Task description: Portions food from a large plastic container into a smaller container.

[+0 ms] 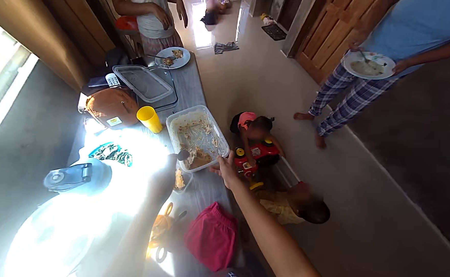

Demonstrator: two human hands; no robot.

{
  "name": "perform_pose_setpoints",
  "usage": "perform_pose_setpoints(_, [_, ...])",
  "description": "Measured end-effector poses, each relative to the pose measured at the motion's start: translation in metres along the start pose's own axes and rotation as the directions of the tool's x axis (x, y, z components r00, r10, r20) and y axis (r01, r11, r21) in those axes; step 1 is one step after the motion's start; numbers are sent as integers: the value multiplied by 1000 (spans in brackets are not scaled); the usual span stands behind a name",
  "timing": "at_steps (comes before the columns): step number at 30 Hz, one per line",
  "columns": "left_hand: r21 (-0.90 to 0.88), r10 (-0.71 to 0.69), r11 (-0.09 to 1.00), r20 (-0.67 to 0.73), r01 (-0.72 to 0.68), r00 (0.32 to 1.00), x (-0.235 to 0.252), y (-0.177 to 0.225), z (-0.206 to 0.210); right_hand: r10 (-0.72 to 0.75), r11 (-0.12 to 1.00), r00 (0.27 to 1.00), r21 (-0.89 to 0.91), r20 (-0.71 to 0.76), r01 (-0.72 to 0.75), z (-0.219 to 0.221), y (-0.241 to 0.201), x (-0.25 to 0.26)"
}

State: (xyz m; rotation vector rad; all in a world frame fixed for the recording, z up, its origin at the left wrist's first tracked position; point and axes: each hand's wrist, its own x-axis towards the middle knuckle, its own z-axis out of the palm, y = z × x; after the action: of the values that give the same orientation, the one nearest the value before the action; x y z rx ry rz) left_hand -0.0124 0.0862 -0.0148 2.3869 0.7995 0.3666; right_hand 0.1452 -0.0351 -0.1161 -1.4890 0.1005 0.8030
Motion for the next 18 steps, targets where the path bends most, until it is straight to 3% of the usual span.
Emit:
perform_pose_setpoints(2, [32, -87, 996, 127, 84, 988, 11, 9, -1, -4, 999, 1000, -37, 7, 4, 6, 6, -7])
perform_pose_setpoints(6, [164, -101, 984, 224, 65, 969, 22, 12, 3, -13, 1000, 1000, -1, 0, 13, 16, 10, -20])
perform_pose_setpoints(14, [212, -38, 977, 195, -4, 980, 29, -2, 14, -34, 995, 999, -92, 33, 37, 13, 17, -23])
perform_pose_setpoints(18, [238, -81, 971, 197, 33, 977, 24, 19, 12, -95, 980, 995, -172, 44, 101, 6, 23, -17])
